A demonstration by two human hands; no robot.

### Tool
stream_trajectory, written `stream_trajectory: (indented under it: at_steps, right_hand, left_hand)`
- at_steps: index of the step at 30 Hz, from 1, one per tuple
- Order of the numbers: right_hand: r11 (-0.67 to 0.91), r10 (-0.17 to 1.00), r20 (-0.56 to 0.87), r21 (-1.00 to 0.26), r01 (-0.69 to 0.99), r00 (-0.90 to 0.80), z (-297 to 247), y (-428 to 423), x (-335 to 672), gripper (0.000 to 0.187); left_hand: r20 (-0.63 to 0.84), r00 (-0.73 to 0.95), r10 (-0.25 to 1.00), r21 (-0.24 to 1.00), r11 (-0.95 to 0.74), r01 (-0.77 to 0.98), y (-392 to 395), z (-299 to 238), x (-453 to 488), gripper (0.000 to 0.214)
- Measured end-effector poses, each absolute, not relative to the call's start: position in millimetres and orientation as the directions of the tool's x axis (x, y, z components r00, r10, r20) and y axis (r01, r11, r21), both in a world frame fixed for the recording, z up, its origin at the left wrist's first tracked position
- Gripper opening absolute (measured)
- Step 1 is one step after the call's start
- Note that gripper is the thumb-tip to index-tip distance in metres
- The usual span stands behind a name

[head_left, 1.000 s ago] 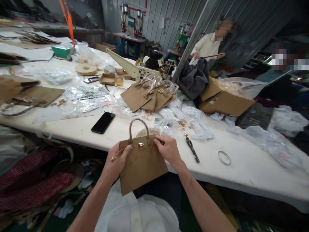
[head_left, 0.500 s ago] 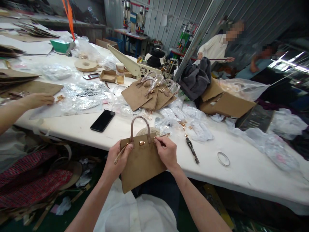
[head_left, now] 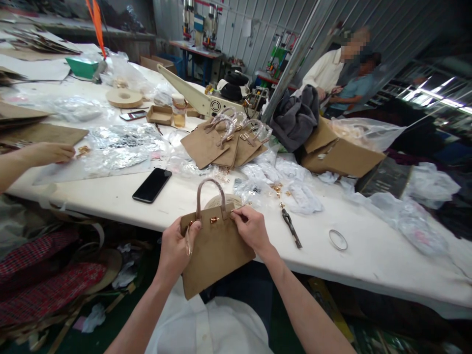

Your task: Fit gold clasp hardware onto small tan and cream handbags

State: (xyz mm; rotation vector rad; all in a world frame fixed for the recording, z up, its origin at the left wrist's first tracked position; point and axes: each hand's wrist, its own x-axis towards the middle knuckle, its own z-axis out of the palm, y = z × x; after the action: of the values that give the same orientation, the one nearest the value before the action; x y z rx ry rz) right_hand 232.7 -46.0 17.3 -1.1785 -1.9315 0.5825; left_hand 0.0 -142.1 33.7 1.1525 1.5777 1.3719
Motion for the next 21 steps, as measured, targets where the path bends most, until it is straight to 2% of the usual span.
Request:
stream_trajectory:
  at_steps: [6,12,18,21]
  right_hand:
    - [0.463,0.885,0.386,-0.683,0.564,-0.260,17,-44,232,0.013]
    - [0.454,0.890,0.290,-0.649,0.611,-0.353,24,-34,233,0.018]
    - [0.467,0.883,0.226,-0.524,0.712,-0.412,31,-26,225,0.023]
    - [0.430,0.900,0.198,-0.550,0.716,-0.388,31,-27,224,0.023]
  left_hand:
    - [0.005,-0.353,0.936,0.991,0.042,0.126,-145,33,6,0.033]
    - [0.028,-0.381,0.924,0.992,0.021,0.124,-148,34,9,0.032]
    - [0.014,-0.377,0.926,0.997,0.014,0.070,-150,25,11,0.032]
    - [0.010,-0.376,0.926,0.997,0.017,0.069,-153,24,12,0.033]
